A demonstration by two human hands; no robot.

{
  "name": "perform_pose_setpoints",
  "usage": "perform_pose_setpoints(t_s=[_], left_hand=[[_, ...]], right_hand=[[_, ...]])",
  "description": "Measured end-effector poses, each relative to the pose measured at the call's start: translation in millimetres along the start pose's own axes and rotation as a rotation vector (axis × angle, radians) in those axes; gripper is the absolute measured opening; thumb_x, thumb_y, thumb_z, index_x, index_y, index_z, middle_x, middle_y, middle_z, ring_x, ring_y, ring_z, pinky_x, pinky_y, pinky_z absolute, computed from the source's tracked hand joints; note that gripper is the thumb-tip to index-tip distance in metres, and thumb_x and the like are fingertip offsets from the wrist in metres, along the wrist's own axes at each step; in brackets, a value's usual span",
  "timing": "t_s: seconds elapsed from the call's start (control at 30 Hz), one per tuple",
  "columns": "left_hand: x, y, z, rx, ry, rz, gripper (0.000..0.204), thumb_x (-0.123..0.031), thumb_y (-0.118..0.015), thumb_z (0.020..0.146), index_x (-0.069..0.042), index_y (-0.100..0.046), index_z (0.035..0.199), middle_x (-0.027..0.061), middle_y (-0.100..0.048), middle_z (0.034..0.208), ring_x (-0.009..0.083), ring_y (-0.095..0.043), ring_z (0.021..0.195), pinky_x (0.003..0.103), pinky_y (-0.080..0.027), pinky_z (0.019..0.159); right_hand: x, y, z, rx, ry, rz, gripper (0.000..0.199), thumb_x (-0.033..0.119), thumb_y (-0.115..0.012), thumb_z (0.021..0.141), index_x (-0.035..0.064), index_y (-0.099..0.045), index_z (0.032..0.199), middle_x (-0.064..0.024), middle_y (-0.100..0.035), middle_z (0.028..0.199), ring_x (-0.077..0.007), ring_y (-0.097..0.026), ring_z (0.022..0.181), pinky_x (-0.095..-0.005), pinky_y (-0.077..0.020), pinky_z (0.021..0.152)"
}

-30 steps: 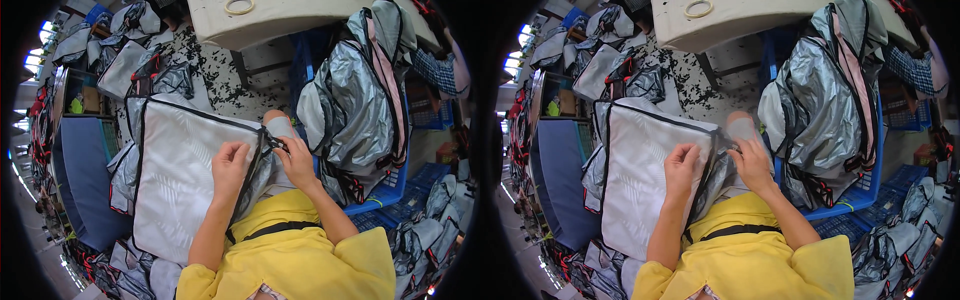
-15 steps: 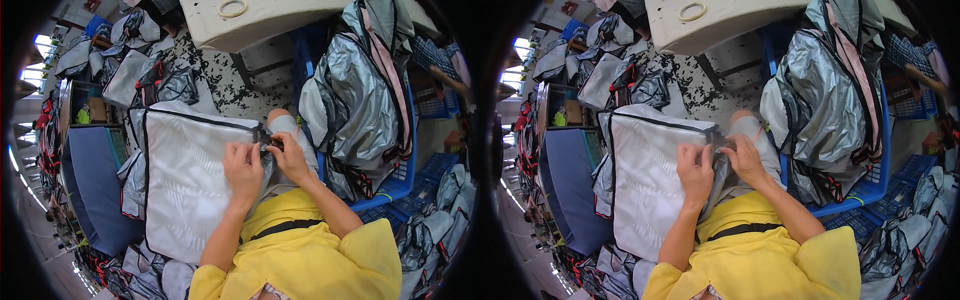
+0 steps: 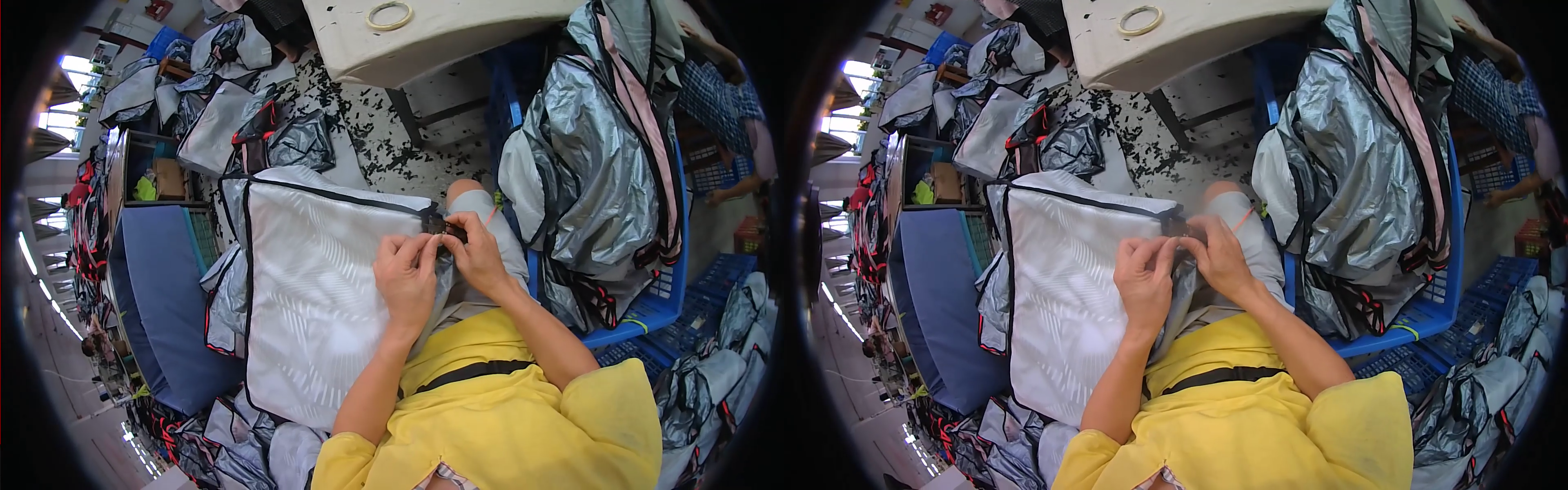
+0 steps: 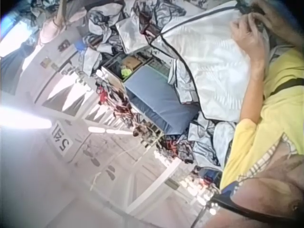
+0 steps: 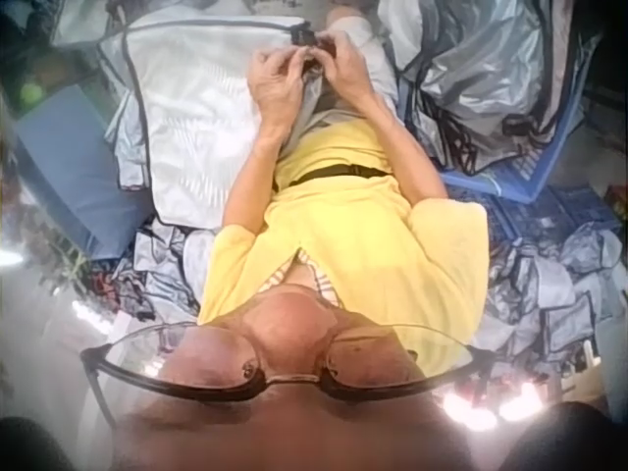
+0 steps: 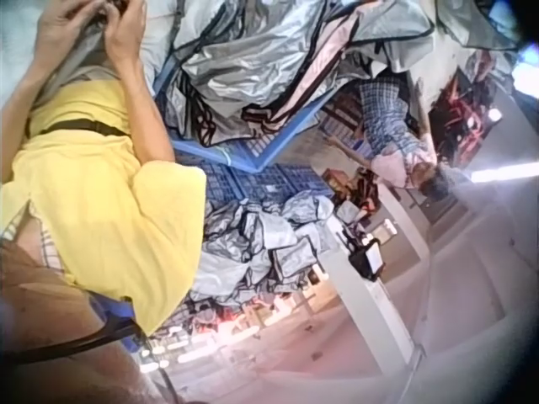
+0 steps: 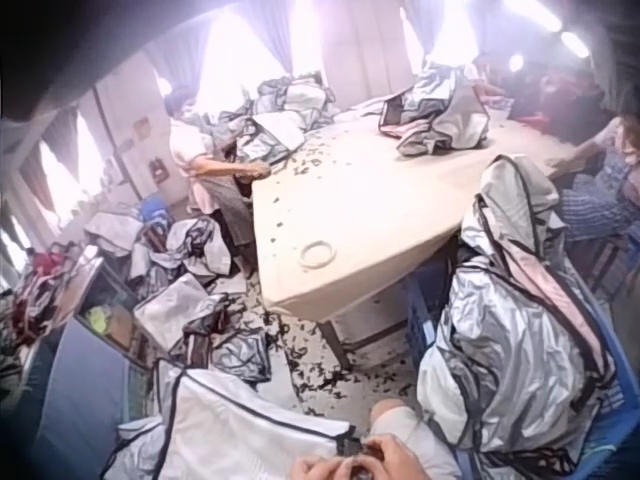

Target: Inspecting and organizing grey and pink insulated bags in a manufacturing facility.

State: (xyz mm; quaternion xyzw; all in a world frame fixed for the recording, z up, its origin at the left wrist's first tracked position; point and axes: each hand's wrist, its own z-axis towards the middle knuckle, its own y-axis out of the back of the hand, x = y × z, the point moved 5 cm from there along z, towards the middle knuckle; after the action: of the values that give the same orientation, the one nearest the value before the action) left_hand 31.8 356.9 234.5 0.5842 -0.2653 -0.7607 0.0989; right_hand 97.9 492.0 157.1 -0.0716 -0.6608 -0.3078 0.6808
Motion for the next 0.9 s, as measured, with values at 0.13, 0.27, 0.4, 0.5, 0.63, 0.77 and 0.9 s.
perform_pose_setpoints(t_s=[0.13, 0.27, 0.4, 0.5, 0.63, 0.77, 0.9], left_hand=[[2.5, 3.1, 0.2, -0.021, 0.036, -0.048, 0.009, -0.011, -0.084, 0.087, -0.006, -0.079, 0.092, 0.0066, -0.059, 0.079, 0.0205, -0.058, 0.065, 0.036, -0.046, 0.061], [1.3, 1.5, -0.9, 0.039, 0.020, -0.039, 0.009, -0.006, -0.081, 0.091, -0.001, -0.078, 0.098, 0.0025, -0.056, 0.087, 0.0107, -0.052, 0.070, 0.026, -0.043, 0.063], [2.3, 2.1, -0.7, -0.015, 0.043, -0.060, 0.010, -0.012, -0.085, 0.086, -0.006, -0.079, 0.091, 0.0064, -0.059, 0.078, 0.0206, -0.058, 0.065, 0.036, -0.045, 0.059], [2.9, 2.8, -0.7, -0.017, 0.019, -0.044, 0.011, -0.012, -0.086, 0.085, -0.006, -0.079, 0.091, 0.0061, -0.058, 0.077, 0.0214, -0.057, 0.064, 0.036, -0.044, 0.058], [6.2, 0.6, -4.6, 0.024, -0.017, 0.032, 0.010, -0.016, -0.085, 0.083, -0.010, -0.079, 0.088, 0.0053, -0.061, 0.078, 0.0250, -0.059, 0.069, 0.040, -0.045, 0.062], [-1.4, -6.4, -18.3, 0.097, -0.221, 0.225, 0.004, -0.021, -0.078, 0.084, -0.018, -0.078, 0.087, 0.0028, -0.063, 0.080, 0.0270, -0.061, 0.076, 0.043, -0.044, 0.067], [-8.7, -17.1, -34.4, 0.159, -0.268, 0.392, 0.013, -0.022, -0.077, 0.082, -0.022, -0.078, 0.095, 0.0005, -0.067, 0.092, 0.0239, -0.061, 0.094, 0.047, -0.042, 0.083]], right_hand=[[-1.9, -0.2, -1.6, 0.048, -0.067, 0.047, 0.032, 0.018, -0.073, 0.097, -0.0004, -0.060, 0.119, -0.0203, -0.067, 0.107, -0.0388, -0.069, 0.093, -0.0435, -0.0558, 0.080], [-3.3, 1.3, 1.4, 0.044, -0.091, 0.012, 0.031, 0.020, -0.073, 0.098, 0.0001, -0.060, 0.119, -0.0198, -0.069, 0.106, -0.0395, -0.069, 0.095, -0.0439, -0.0551, 0.081], [-4.6, -1.9, 7.4, 0.038, -0.025, 0.011, 0.030, 0.021, -0.071, 0.099, 0.0006, -0.061, 0.118, -0.0195, -0.070, 0.106, -0.0400, -0.069, 0.096, -0.0439, -0.0551, 0.081], [-8.8, -3.1, 6.4, 0.054, -0.064, 0.022, 0.028, 0.020, -0.071, 0.099, 0.0006, -0.061, 0.118, -0.0197, -0.070, 0.105, -0.0388, -0.070, 0.095, -0.0423, -0.0553, 0.081], [-12.3, 12.1, 15.1, -0.069, -0.161, 0.105, 0.024, 0.015, -0.069, 0.100, 0.0018, -0.061, 0.118, -0.0150, -0.071, 0.099, -0.0251, -0.070, 0.089, -0.0358, -0.0548, 0.079], [10.9, 30.2, 49.3, -0.136, -0.055, 0.068, 0.025, 0.013, -0.070, 0.101, 0.0027, -0.061, 0.121, -0.0048, -0.067, 0.098, -0.0134, -0.063, 0.087, -0.0286, -0.0522, 0.080], [59.6, 16.1, 87.2, -0.002, 0.024, 0.125, 0.025, 0.012, -0.071, 0.102, 0.0027, -0.061, 0.123, -0.0010, -0.064, 0.105, -0.0094, -0.059, 0.093, -0.0244, -0.0492, 0.084]])
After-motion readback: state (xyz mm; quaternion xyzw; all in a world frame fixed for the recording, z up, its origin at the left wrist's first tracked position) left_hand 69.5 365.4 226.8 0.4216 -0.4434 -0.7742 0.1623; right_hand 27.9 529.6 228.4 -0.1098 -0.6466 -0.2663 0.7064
